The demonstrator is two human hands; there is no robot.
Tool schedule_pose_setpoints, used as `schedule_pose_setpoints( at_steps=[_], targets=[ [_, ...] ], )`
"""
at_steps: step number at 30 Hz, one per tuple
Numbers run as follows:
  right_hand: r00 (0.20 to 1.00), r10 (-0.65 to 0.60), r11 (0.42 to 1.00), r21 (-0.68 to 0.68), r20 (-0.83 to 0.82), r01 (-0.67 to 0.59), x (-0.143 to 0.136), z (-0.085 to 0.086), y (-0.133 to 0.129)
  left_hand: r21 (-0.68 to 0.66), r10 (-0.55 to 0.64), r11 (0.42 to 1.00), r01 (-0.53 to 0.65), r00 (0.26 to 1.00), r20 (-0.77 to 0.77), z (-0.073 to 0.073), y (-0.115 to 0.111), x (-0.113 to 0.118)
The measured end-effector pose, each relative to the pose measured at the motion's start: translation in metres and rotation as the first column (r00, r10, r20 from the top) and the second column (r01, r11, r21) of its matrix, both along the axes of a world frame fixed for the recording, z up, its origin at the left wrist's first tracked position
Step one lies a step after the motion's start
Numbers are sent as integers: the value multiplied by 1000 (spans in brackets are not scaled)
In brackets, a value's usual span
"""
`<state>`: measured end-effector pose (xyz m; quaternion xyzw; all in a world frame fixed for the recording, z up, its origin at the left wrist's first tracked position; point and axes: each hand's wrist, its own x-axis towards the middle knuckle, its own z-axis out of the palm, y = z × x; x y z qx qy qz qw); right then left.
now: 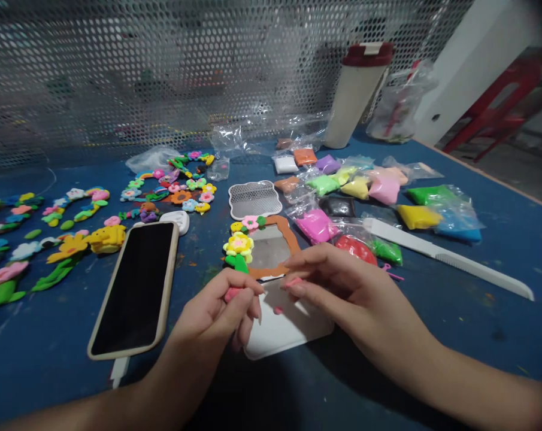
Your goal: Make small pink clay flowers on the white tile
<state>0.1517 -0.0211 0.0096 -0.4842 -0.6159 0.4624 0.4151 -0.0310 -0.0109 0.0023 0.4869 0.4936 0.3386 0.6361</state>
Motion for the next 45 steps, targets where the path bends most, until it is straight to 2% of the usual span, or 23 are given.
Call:
schedule_pose_setpoints(
  at_steps=[7, 12, 18, 22, 24, 26, 28, 31, 33, 36, 39, 45],
  targets=[
    [993, 90, 994, 55, 70, -94, -3, -1, -3, -64, -132, 990, 126, 987, -93, 4, -2, -2],
    [974, 117, 975, 162, 195, -150, -3, 0, -7, 16, -207, 977, 212, 966, -153, 4, -3, -3],
    [909, 139, 905, 321, 393, -278, -3, -6, -8, 112, -263, 952, 283, 951, -165, 4, -4, -4],
    [892, 219, 877, 321, 396, -358, -3, -9, -8, 191, -279, 928, 321, 935, -218, 2, -4, -6],
    [888, 261, 880, 286, 379, -380, -4, -8, -8, 186, -279, 929, 321, 935, -221, 1, -3, -7],
    [898, 257, 909, 226, 358, -350, -3, -4, -7, 137, -244, 953, 270, 953, -181, 0, -3, -7],
    [928, 217, 955, 130, 302, -265, -2, 1, -6, 70, -154, 984, 161, 983, -100, 0, -3, -7],
    [988, 145, 987, -79, 51, -141, 0, 4, 0, 18, -39, 999, 39, 999, 9, 0, -2, -6],
    [984, 101, 971, -201, -150, -131, 1, 3, 4, 3, -34, 999, 34, 999, 27, -1, -1, -5],
    [946, 49, 952, -273, -321, -142, 1, -2, 8, -24, -59, 998, 60, 998, 28, -2, 0, -4],
    [922, 8, 944, -300, -387, -134, 0, -5, 9, -46, -72, 996, 74, 997, 30, -3, 0, -3],
    [904, 21, 926, -332, -428, -179, 2, -4, 8, -79, -117, 990, 114, 992, -37, -3, 2, -3]
  ],
)
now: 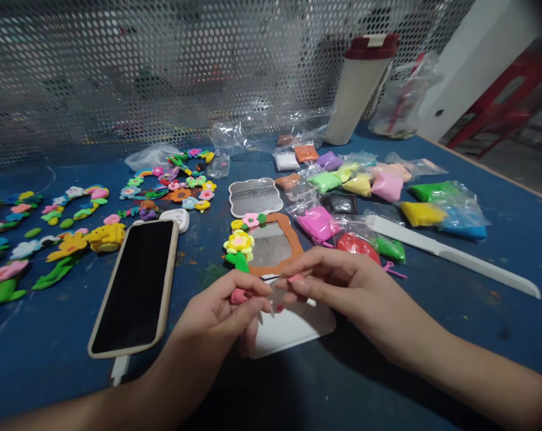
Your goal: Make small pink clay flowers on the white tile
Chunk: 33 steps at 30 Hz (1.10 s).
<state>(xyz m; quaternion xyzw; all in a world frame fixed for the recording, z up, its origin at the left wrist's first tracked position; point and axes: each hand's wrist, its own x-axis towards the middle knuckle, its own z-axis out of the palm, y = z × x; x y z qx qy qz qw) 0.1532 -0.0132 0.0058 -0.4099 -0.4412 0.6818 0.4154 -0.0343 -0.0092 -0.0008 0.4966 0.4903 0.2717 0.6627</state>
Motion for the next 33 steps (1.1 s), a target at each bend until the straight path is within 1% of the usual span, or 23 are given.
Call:
schedule_pose_setpoints(
  at_steps=[3, 7, 11, 13, 17, 21, 24, 26, 29, 30, 33],
  targets=[
    [1000, -5, 1000, -5, 2, 5, 2, 0, 0, 14, 13, 1000, -13, 1000, -15, 2, 2, -1],
    [997, -5, 1000, 9, 79, 4, 3, -1, 0, 40, 35, 999, -34, 999, -19, 2, 4, -1],
    [999, 23, 1000, -11, 48, -22, 2, 1, -1, -6, 23, 1000, -23, 1000, -3, 0, 6, 1],
    [998, 13, 1000, -8, 57, -12, 1, 3, -1, -39, 18, 999, -17, 1000, 9, 0, 6, 2],
    [986, -25, 998, 56, 167, 16, 1, 6, -3, -31, 23, 999, -22, 1000, 15, 1, 5, 3],
    [975, -5, 993, 119, 222, -22, 2, 8, -4, 16, 19, 1000, -19, 1000, 10, 0, 4, 1],
    [951, -12, 980, 192, 308, -50, 3, 7, -5, 31, 13, 999, -13, 1000, -3, -2, 4, -1],
    [940, 8, 971, 223, 341, -90, 4, 7, -5, 28, 14, 1000, -14, 1000, 5, -4, 4, -2],
    [915, 75, 964, 206, 398, -168, 6, 6, -5, 26, 12, 1000, -13, 1000, 18, -5, 5, -2],
    [898, 79, 962, 202, 433, -182, 7, 6, -5, 24, 11, 1000, -12, 1000, 22, -5, 5, -2],
    [833, 33, 949, 243, 552, -199, 10, 5, -5, 13, 14, 1000, -15, 1000, 26, -5, 6, -2]
  ],
)
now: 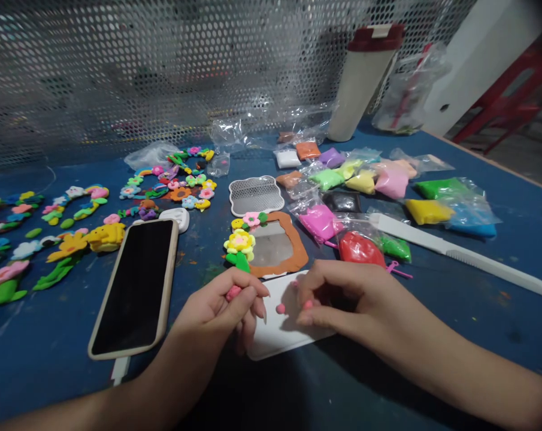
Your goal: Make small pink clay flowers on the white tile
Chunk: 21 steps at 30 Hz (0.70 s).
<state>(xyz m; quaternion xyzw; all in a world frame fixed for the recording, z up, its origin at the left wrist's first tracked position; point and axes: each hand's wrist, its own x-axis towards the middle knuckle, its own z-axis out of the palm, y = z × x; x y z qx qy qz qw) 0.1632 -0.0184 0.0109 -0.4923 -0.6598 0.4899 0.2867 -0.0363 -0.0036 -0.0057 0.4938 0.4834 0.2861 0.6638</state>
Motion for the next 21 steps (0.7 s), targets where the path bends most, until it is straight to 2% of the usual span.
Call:
schedule_pose_setpoints(
  at_steps=[2, 6, 11, 15, 21],
  targets=[
    [998, 10, 999, 48, 56, -12, 2, 0, 1, -8, 6, 1000, -6, 1000, -14, 1, 0, 1],
    [993, 50, 997, 48, 103, -55, 5, -3, 2, -20, 11, 1000, -11, 1000, -28, 3, 0, 1],
    [989, 79, 980, 174, 128, -101, 5, -5, 0, -27, 18, 999, -19, 999, -38, 2, -1, 0],
    [979, 85, 977, 179, 187, -119, 3, -6, -1, -23, 25, 999, -26, 998, -50, 2, -1, 1],
    [974, 95, 942, 299, 206, -155, 3, -10, -2, 6, 41, 999, -41, 993, -107, 3, 0, 3]
  ],
)
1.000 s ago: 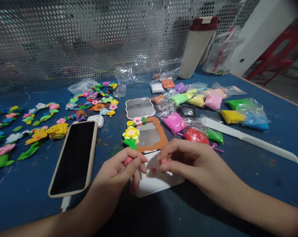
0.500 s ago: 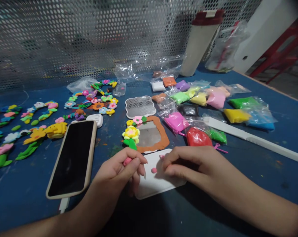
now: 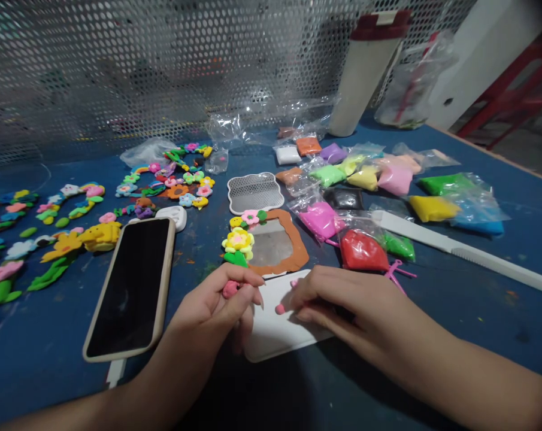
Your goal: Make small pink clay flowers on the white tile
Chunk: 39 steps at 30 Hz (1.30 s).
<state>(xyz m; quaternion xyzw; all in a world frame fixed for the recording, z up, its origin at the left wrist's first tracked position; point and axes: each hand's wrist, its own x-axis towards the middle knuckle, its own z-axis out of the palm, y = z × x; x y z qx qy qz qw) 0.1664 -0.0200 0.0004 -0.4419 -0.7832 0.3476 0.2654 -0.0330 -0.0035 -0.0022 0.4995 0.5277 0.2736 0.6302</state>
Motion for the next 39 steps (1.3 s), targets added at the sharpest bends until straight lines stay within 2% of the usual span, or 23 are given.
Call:
schedule_pose_setpoints(
  at_steps=[6, 16, 21, 23, 28, 31, 33, 36, 39],
  targets=[
    [996, -20, 993, 121, 89, 9, 1, -6, 2, -7, -7, 1000, 7, 1000, -16, 1, 0, 0],
    [994, -26, 1000, 10, 109, 25, 0, -2, 2, -33, 24, 999, -25, 999, -23, 7, 0, 4],
    [996, -38, 999, -3, 76, 38, 0, 2, 1, -18, 8, 1000, -7, 1000, 4, 3, -2, -1],
    [996, -75, 997, 18, 38, 74, 0, 5, 1, 2, 3, 1000, -3, 1000, -6, 1, -2, -2],
    [955, -286, 951, 100, -82, 294, 5, 10, -1, 12, 26, 1000, -26, 1000, -5, 1, -2, 0],
    [938, -325, 931, 136, -118, 339, 6, 8, -3, -15, 45, 999, -44, 999, 17, 5, -3, 2],
    [956, -272, 936, 197, -115, 290, 4, 7, -5, -31, 36, 999, -35, 998, 48, 7, -4, 2],
    [996, -65, 938, 337, -56, 80, -2, 8, -9, -32, 1, 999, 1, 998, 66, 13, -7, 1],
    [998, 65, 955, 290, 9, -65, -10, 10, -12, -31, -40, 999, 42, 995, 87, 19, -11, 1]
  ],
)
